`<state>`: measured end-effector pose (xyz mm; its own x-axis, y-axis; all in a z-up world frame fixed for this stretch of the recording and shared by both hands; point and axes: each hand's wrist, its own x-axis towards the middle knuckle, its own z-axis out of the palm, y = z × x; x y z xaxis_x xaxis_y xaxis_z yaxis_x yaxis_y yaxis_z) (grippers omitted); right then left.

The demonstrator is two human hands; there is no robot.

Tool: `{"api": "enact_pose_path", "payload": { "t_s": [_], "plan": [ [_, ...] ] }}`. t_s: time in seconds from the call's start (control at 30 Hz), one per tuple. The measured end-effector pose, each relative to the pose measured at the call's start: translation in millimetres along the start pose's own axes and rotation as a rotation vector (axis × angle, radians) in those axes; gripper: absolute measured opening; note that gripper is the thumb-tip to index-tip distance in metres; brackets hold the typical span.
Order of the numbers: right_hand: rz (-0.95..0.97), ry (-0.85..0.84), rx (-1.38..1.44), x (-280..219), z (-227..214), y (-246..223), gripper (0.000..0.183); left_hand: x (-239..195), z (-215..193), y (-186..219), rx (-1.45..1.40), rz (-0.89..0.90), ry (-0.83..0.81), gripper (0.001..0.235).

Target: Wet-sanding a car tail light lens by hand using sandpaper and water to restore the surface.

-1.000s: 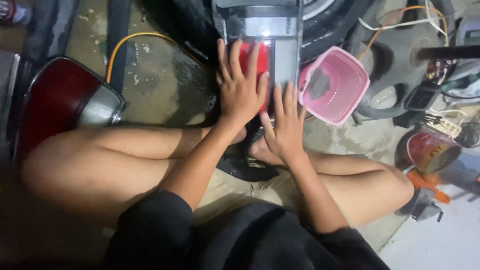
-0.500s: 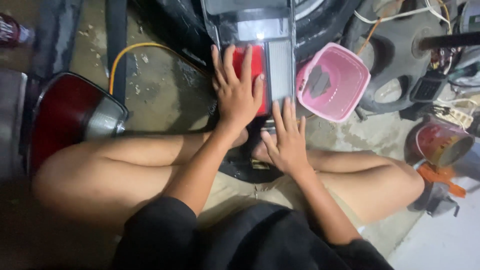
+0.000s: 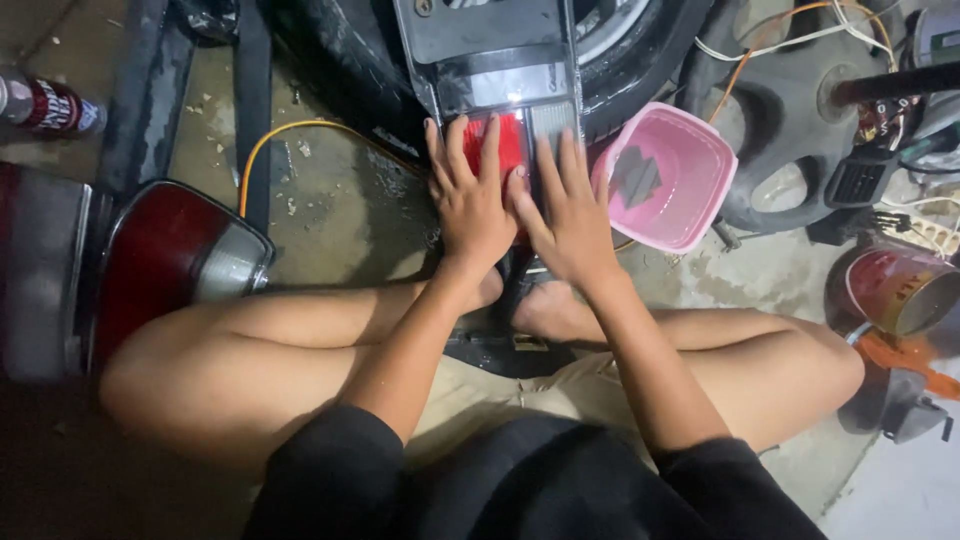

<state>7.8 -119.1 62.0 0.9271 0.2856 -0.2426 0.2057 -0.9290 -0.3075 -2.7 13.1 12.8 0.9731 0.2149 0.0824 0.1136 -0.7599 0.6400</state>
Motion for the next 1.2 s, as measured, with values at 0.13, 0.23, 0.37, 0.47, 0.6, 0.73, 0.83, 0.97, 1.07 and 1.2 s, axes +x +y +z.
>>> {"api": "enact_pose_path", "payload": {
  "t_s": [0.13,0.23,0.37,0.47,0.6,0.73,0.83,0.97,1.07,1.2],
  "plan": [
    [0.015,-0.074,0.007,-65,12,9,0.073,-4,2,2,0.002,0.012,0.035,0.059],
    [0.005,-0.062,0.008,-61,16,10,0.074,1,1,2,0.031,0.013,0.05,0.059],
    [-0.022,-0.023,0.021,-10,12,11,0.069,-3,-5,5,0.028,0.019,0.007,0.062],
    [0.029,-0.029,0.074,33,0,6,0.067,-2,3,1,0.014,0.0,0.015,0.067],
    [0.0,-0.011,0.087,11,2,13,0.065,-4,6,-2,0.028,0.018,0.048,0.065],
    [-0.025,-0.062,0.097,-51,5,16,0.066,-4,4,0,0.007,0.02,0.061,0.059],
    [-0.026,-0.102,0.127,-71,9,26,0.069,-1,2,3,0.04,0.015,0.076,0.059],
    [-0.058,-0.073,0.155,-39,11,31,0.067,-2,1,4,0.03,0.006,0.067,0.059],
    [-0.147,0.011,0.119,9,8,37,0.066,-2,3,2,0.05,0.022,0.08,0.06],
    [-0.083,-0.009,0.187,16,-14,15,0.067,-3,-2,3,0.024,0.025,0.025,0.063]
  ]
}}
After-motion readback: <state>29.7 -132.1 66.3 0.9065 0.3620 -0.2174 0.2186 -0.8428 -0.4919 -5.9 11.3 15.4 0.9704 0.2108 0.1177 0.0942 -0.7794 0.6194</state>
